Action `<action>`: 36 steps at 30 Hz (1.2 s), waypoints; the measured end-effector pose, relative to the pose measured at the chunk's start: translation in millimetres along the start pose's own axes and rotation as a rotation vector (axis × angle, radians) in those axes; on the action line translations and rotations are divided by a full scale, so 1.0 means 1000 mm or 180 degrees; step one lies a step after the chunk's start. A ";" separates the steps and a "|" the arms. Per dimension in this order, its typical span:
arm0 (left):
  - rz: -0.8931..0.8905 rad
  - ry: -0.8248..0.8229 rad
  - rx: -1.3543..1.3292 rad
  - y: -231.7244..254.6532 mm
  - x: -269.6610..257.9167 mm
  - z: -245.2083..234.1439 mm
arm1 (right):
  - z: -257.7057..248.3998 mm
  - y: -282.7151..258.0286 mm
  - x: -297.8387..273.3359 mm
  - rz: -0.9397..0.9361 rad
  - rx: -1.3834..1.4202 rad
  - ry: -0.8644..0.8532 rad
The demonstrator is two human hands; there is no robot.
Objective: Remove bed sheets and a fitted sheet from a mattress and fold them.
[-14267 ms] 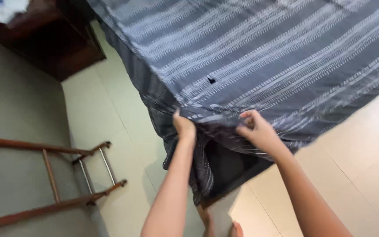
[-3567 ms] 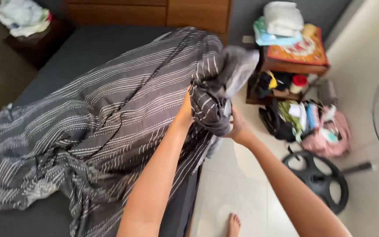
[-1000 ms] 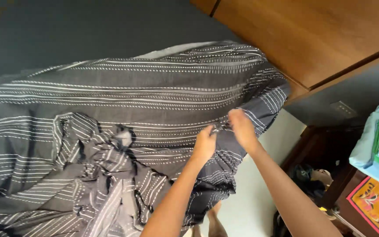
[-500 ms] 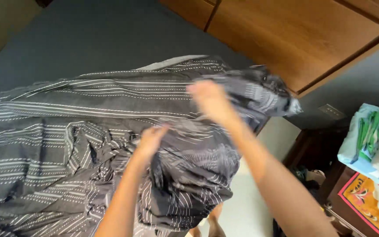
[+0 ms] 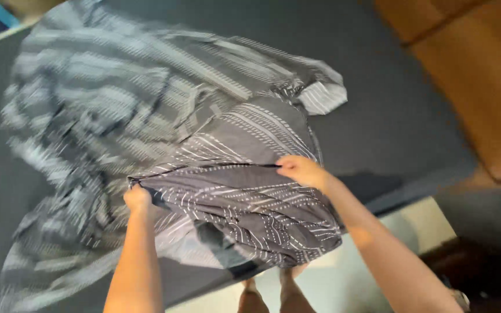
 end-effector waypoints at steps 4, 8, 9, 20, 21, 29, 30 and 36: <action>-0.0283 0.0334 -0.0170 -0.045 0.021 -0.097 | 0.036 0.025 0.003 0.0674 -0.0235 -0.0197; 0.0041 -0.0969 0.1668 -0.084 0.013 -0.104 | 0.066 0.063 0.001 0.0852 -0.0938 0.0724; 0.0117 -0.1328 0.2125 -0.096 0.009 -0.100 | 0.076 0.079 0.001 0.0951 -0.0802 0.0971; 0.0358 -0.1929 0.3862 -0.072 -0.033 -0.184 | 0.333 0.059 0.084 0.1619 0.0705 0.0480; 0.0304 -0.1943 0.3781 -0.071 -0.029 -0.189 | 0.341 0.039 0.100 0.1095 0.0416 0.0701; 0.1592 -0.1734 0.3078 0.023 -0.001 -0.200 | 0.448 -0.256 0.070 -0.0761 -0.1728 -0.0830; 0.1578 -0.1614 0.3060 0.026 0.001 -0.195 | 0.465 -0.312 0.043 -0.1826 -0.1608 -0.1210; 0.1407 -0.0879 0.2969 -0.024 0.072 -0.249 | 0.423 -0.358 0.079 -0.2421 -0.0827 -0.1019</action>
Point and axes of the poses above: each hand's wrist, its own x-axis towards the middle knuckle, its own z-axis out of the palm, y = z × x, the point moved 7 cm from there along x, towards the middle knuckle
